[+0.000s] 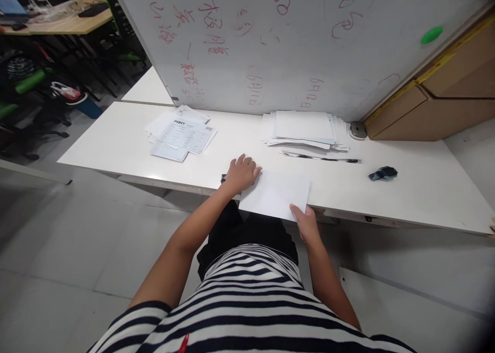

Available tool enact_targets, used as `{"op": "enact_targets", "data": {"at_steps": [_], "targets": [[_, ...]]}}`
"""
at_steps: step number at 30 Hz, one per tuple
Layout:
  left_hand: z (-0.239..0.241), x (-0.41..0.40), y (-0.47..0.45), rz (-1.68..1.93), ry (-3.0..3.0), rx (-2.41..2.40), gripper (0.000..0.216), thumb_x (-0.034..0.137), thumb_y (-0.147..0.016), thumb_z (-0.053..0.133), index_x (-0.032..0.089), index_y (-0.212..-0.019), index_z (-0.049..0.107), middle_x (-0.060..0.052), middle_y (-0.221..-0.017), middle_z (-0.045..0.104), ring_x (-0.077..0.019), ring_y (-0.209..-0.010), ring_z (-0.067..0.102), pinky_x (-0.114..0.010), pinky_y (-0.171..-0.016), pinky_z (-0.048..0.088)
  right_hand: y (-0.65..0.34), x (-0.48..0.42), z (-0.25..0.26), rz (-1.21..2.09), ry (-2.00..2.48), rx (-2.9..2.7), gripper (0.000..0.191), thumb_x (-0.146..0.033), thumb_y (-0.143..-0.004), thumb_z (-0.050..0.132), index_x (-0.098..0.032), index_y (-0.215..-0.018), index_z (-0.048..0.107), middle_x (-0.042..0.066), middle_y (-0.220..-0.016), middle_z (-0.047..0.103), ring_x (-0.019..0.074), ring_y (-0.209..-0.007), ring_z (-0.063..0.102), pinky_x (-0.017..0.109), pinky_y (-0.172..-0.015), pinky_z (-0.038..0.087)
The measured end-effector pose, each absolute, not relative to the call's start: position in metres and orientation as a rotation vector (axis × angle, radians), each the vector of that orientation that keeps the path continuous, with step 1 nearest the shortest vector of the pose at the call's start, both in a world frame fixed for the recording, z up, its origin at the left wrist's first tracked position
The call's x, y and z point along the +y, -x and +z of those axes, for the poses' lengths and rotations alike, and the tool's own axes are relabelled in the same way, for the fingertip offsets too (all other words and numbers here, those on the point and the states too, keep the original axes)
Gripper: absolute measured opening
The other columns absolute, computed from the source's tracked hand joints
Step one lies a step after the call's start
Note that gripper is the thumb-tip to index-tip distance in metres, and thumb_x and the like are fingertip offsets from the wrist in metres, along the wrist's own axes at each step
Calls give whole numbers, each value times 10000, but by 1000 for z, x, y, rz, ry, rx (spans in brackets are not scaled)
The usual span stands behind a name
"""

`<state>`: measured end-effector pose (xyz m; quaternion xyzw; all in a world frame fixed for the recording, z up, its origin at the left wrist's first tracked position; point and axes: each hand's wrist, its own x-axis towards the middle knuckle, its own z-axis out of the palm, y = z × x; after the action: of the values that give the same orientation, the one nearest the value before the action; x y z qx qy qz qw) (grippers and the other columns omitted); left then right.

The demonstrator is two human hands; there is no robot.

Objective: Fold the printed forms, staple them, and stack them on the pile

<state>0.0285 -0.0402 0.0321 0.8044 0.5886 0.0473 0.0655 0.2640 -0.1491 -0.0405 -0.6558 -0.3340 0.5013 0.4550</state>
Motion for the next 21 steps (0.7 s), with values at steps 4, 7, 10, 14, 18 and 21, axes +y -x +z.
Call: {"op": "enact_targets", "data": {"at_steps": [4,7,10,14,18,21], "targets": [[32,-41,-28,160,-2421,1767,509,436,-991,194,177,-1188,585,-99,-1404,492,-323,-1393,297,-527,-1059,325,-264,-149,-40,1235,1632,-830,376,-433,-682,715,-151,-930,711,84,-973,744,262,-886,682,378,-810,539],[32,-41,-29,201,-2414,1763,477,425,-989,225,177,-1172,590,-103,-1388,507,-325,-1385,310,-528,-1050,332,-264,-150,-39,1239,1640,-834,364,-422,-688,712,-151,-931,711,85,-984,743,265,-900,681,375,-813,539],[31,-39,-28,302,-2383,1758,436,433,-979,282,183,-1120,610,-108,-1323,560,-333,-1354,353,-529,-1023,357,-263,-149,-36,1246,1634,-847,356,-413,-698,705,-156,-946,710,82,-1001,741,262,-922,679,368,-826,536],[35,-40,-18,718,-2268,1647,441,465,-980,280,194,-1110,603,-89,-1187,640,-254,-1182,530,-430,-957,438,-262,-148,-29,1251,1620,-851,355,-406,-691,709,-156,-944,712,83,-1000,742,263,-931,682,371,-843,532],[43,-58,2,1163,-2198,1570,436,410,-1001,222,205,-1117,588,-68,-1163,651,-187,-1155,549,-376,-1002,412,-261,-149,-19,1281,1599,-837,385,-406,-676,720,-148,-962,713,91,-1014,741,268,-935,685,382,-846,534],[42,-72,18,1021,-2359,1597,419,527,-915,452,224,-1179,569,-70,-1229,622,-241,-1237,492,-414,-1057,342,-265,-151,-9,1268,1596,-859,410,-408,-672,724,-141,-983,714,96,-1022,739,276,-958,679,389,-866,526]]}}
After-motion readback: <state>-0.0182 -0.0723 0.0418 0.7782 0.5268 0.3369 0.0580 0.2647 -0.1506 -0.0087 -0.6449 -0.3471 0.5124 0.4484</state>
